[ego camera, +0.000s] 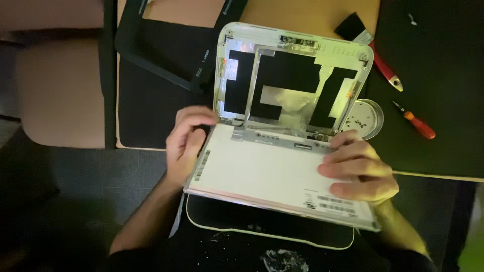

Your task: The person replaces the screen of a white laptop. They remove the old screen, connect the ribbon cable to a new screen, and place it into the laptop frame. They then use a screwdriver to secure the screen with screws and attach the black bezel.

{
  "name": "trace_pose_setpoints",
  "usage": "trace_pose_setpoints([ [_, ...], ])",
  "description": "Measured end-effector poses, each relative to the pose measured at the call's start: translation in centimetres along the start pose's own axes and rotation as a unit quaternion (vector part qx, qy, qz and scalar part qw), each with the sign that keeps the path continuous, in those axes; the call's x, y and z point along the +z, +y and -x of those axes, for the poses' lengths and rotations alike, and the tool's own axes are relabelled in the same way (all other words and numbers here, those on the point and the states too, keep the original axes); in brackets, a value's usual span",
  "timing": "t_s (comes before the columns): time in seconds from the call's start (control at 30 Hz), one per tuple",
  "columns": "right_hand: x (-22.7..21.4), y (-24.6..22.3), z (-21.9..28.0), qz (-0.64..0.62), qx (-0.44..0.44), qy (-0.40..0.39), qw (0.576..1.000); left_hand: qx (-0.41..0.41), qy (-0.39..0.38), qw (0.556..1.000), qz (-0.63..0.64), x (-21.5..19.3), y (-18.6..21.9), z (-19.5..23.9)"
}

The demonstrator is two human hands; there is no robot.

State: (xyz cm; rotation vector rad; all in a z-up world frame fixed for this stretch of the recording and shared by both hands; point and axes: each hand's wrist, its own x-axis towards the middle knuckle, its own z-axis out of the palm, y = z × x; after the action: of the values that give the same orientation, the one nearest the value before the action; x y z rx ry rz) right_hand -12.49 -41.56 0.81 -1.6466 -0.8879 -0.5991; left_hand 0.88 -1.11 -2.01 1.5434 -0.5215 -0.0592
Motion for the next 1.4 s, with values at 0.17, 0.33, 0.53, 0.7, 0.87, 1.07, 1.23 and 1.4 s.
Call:
trace_pose_setpoints([
  [0.17,0.3,-1.8,-3.2,0.038,0.006,-0.043,0.998,-0.1,0.019,0.994,0.048,-1.2,2.7,-0.3],
  [0.33,-0.1,-3.7,-5.4,0.056,0.021,-0.103,0.993,-0.165,-0.05,0.983,0.056,-2.0,5.7,-1.6],
  [0.53,-1.1,-5.5,-5.4,0.058,0.121,-0.171,0.976,-0.275,-0.106,0.956,0.01,-2.7,7.4,-3.3],
  [0.7,-2.2,-6.1,-6.2,0.011,0.214,-0.208,0.954,-0.292,-0.161,0.942,-0.034,-3.0,8.0,-4.6],
  [0.87,-2.8,-5.7,-5.4,-0.026,0.252,-0.212,0.944,-0.314,-0.203,0.927,-0.036,-3.7,7.3,-6.3],
  [1.07,-3.5,-4.7,-4.4,-0.072,0.29,-0.214,0.93,-0.317,-0.237,0.914,-0.093,-3.6,7.6,-7.7],
  [1.23,-3.5,-4.4,-4.3,-0.08,0.29,-0.227,0.926,-0.253,-0.273,0.922,-0.106,-3.8,7.0,-7.6],
  [1.4,-3.6,-4.6,-4.4,-0.092,0.294,-0.233,0.922,-0.244,-0.267,0.924,-0.124,-3.7,6.8,-7.2],
])
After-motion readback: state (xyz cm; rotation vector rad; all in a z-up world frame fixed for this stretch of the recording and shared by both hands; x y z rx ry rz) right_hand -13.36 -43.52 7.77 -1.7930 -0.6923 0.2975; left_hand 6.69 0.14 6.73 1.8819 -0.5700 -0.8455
